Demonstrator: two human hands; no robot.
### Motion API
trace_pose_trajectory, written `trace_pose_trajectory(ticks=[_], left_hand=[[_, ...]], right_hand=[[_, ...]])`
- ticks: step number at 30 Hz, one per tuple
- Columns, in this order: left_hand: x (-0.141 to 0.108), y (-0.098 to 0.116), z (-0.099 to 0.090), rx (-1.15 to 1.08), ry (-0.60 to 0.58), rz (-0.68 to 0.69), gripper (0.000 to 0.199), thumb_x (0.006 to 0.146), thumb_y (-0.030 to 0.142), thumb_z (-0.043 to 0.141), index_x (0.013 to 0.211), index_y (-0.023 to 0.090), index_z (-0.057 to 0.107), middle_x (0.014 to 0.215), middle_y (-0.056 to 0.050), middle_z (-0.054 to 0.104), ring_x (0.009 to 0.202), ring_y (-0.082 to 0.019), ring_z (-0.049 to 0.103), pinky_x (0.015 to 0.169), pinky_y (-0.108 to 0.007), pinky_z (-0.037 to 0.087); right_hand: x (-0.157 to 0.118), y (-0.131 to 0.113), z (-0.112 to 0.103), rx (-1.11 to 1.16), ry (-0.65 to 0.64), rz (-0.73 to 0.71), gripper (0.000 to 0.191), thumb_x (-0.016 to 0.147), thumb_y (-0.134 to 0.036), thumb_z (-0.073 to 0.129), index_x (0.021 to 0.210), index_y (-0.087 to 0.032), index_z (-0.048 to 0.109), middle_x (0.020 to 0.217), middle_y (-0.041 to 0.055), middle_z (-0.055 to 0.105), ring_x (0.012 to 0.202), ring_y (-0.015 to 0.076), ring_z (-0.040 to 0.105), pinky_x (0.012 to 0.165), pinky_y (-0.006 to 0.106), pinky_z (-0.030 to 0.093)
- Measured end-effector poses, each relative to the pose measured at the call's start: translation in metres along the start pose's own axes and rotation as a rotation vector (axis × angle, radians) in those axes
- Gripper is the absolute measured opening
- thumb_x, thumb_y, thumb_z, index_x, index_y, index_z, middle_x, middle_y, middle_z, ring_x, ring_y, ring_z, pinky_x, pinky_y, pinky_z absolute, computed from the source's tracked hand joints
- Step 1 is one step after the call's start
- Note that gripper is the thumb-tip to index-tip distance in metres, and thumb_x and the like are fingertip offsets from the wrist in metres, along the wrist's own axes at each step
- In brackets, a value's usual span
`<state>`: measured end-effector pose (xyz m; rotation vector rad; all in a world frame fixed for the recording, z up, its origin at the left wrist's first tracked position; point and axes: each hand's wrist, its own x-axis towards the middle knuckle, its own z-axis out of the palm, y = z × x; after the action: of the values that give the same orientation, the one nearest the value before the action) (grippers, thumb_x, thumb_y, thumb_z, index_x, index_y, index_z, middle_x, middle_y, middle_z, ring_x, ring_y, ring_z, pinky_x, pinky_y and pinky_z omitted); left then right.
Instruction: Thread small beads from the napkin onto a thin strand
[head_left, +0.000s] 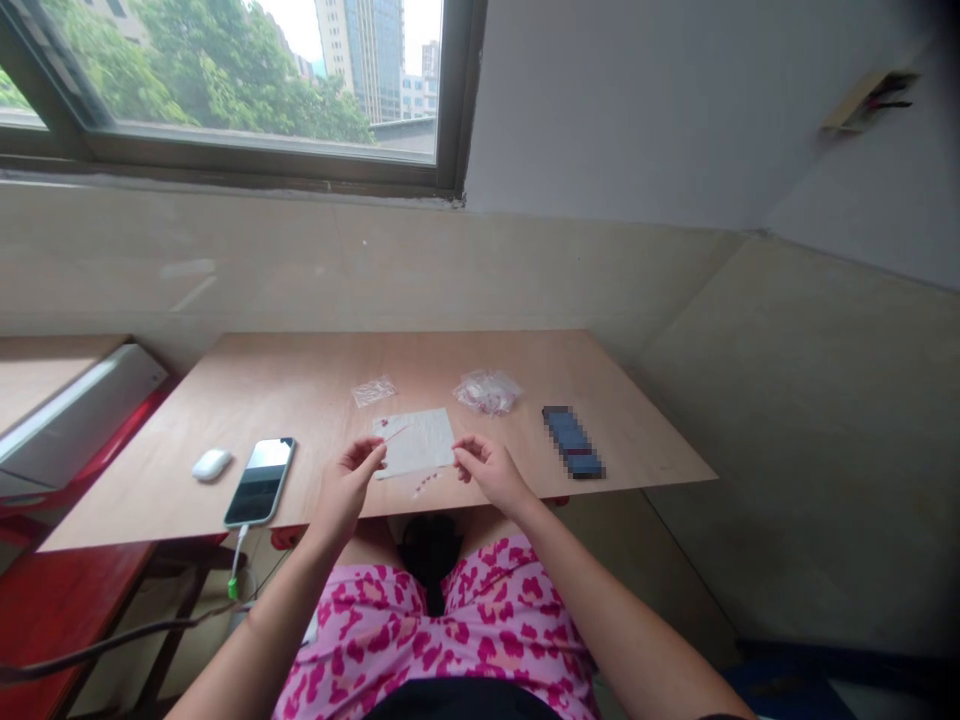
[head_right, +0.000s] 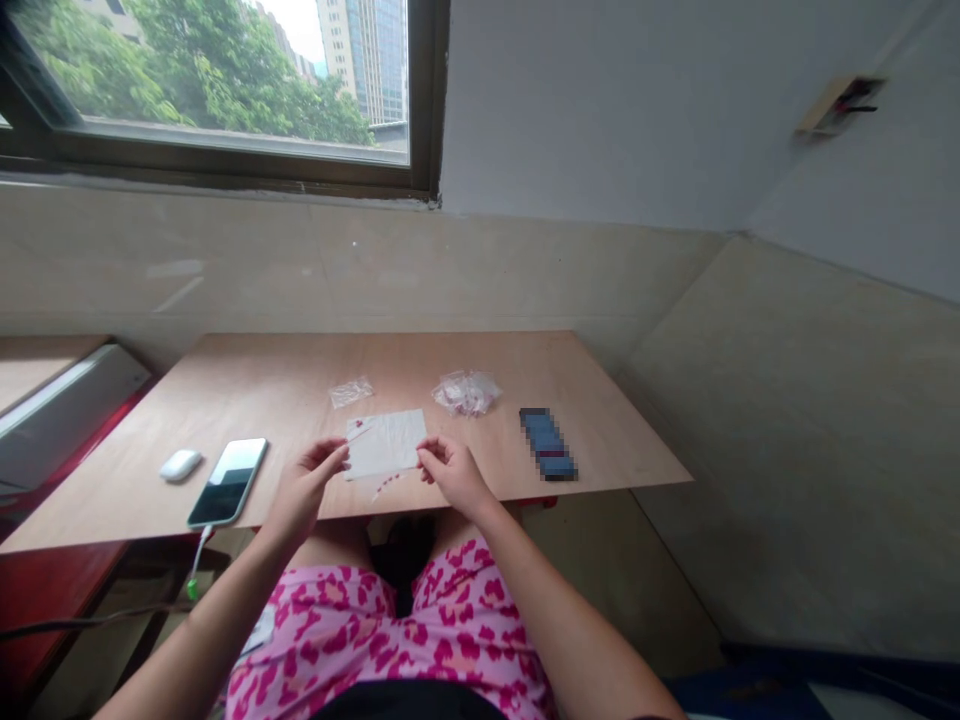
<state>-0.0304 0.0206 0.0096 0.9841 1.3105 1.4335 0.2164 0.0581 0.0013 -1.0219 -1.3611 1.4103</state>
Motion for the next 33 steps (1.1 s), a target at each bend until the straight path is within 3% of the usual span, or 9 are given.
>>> trace_pose_trajectory(ticks=[3, 7, 9, 11, 14, 18, 22, 26, 33], left_hand=[[0.004, 0.003, -0.004, 0.01, 0.017, -0.002, 0.038, 0.077, 0.046, 0.084, 0.095, 0.015, 0.073, 0.088, -0.005, 0.07, 0.078, -0.018, 0.067, 0.078, -0.032, 0.056], [0.0, 0.006, 0.002, -0.001, -0.074, -0.008, 0.037, 0.08, 0.047, 0.082, 0.097, 0.016, 0.071, 0.088, -0.006, 0.073, 0.081, -0.021, 0.071, 0.081, -0.035, 0.058], [-0.001, 0.006, 0.004, -0.031, -0.104, -0.021, 0.037, 0.08, 0.047, 0.083, 0.097, 0.017, 0.07, 0.091, -0.006, 0.073, 0.081, -0.022, 0.072, 0.081, -0.037, 0.059], [0.0, 0.006, 0.003, -0.032, -0.093, -0.011, 0.037, 0.079, 0.047, 0.083, 0.098, 0.017, 0.071, 0.095, -0.007, 0.073, 0.085, -0.022, 0.072, 0.082, -0.037, 0.06], [0.005, 0.003, -0.003, 0.008, -0.046, 0.042, 0.037, 0.084, 0.048, 0.078, 0.104, 0.018, 0.071, 0.102, -0.008, 0.073, 0.098, -0.024, 0.07, 0.086, -0.037, 0.059], [0.024, -0.008, -0.01, 0.173, -0.027, 0.071, 0.038, 0.09, 0.05, 0.07, 0.109, 0.018, 0.071, 0.105, -0.01, 0.073, 0.1, -0.025, 0.069, 0.086, -0.037, 0.057], [0.072, -0.024, -0.008, 0.5, -0.035, 0.198, 0.029, 0.093, 0.044, 0.063, 0.104, 0.018, 0.072, 0.103, -0.011, 0.074, 0.095, -0.027, 0.07, 0.086, -0.04, 0.055], [0.144, -0.036, -0.003, 0.908, -0.012, 0.326, 0.031, 0.09, 0.031, 0.06, 0.115, 0.015, 0.067, 0.118, -0.016, 0.068, 0.109, -0.03, 0.066, 0.099, -0.044, 0.05], [0.232, -0.049, -0.002, 1.101, -0.119, 0.248, 0.065, 0.063, 0.042, 0.086, 0.118, 0.012, 0.067, 0.133, -0.026, 0.059, 0.122, -0.045, 0.056, 0.104, -0.05, 0.042]], right_hand=[[0.029, -0.023, -0.01, -0.057, 0.088, -0.107, 0.029, 0.088, -0.046, 0.069, 0.095, -0.019, 0.063, 0.081, 0.0018, 0.066, 0.069, 0.0155, 0.064, 0.057, 0.025, 0.05], [0.043, -0.032, 0.013, -0.23, -0.164, -0.173, 0.036, 0.085, -0.039, 0.077, 0.114, -0.021, 0.067, 0.115, 0.008, 0.071, 0.108, 0.0219, 0.067, 0.089, 0.034, 0.056], [0.039, -0.025, 0.032, -0.259, -0.301, -0.158, 0.029, 0.086, -0.037, 0.077, 0.108, -0.02, 0.07, 0.111, 0.0072, 0.072, 0.107, 0.0222, 0.068, 0.096, 0.038, 0.055], [0.035, -0.017, 0.044, -0.194, -0.356, -0.102, 0.02, 0.09, -0.037, 0.069, 0.097, -0.018, 0.069, 0.093, 0.0047, 0.072, 0.091, 0.02, 0.07, 0.087, 0.037, 0.059], [0.047, -0.018, 0.035, -0.06, -0.286, -0.015, 0.02, 0.088, -0.038, 0.065, 0.093, -0.019, 0.065, 0.075, -0.0005, 0.064, 0.067, 0.0159, 0.064, 0.059, 0.029, 0.059], [0.096, -0.038, -0.018, -0.1, 0.066, -0.109, 0.02, 0.088, -0.036, 0.056, 0.098, -0.021, 0.063, 0.071, -0.003, 0.059, 0.052, 0.0128, 0.054, 0.048, 0.025, 0.051], [0.139, -0.041, -0.07, -0.526, 0.324, -0.043, 0.026, 0.082, -0.028, 0.063, 0.105, -0.017, 0.067, 0.087, 0.0064, 0.07, 0.072, 0.0198, 0.066, 0.069, 0.032, 0.056], [0.132, -0.021, -0.094, -0.795, 0.447, -0.1, 0.043, 0.076, -0.02, 0.07, 0.119, -0.015, 0.066, 0.111, 0.0149, 0.071, 0.1, 0.0276, 0.067, 0.092, 0.04, 0.052], [0.043, 0.015, -0.082, -0.762, 0.101, -0.176, 0.023, 0.091, -0.028, 0.059, 0.11, -0.02, 0.07, 0.116, 0.0108, 0.069, 0.1, 0.0251, 0.067, 0.079, 0.035, 0.057]])
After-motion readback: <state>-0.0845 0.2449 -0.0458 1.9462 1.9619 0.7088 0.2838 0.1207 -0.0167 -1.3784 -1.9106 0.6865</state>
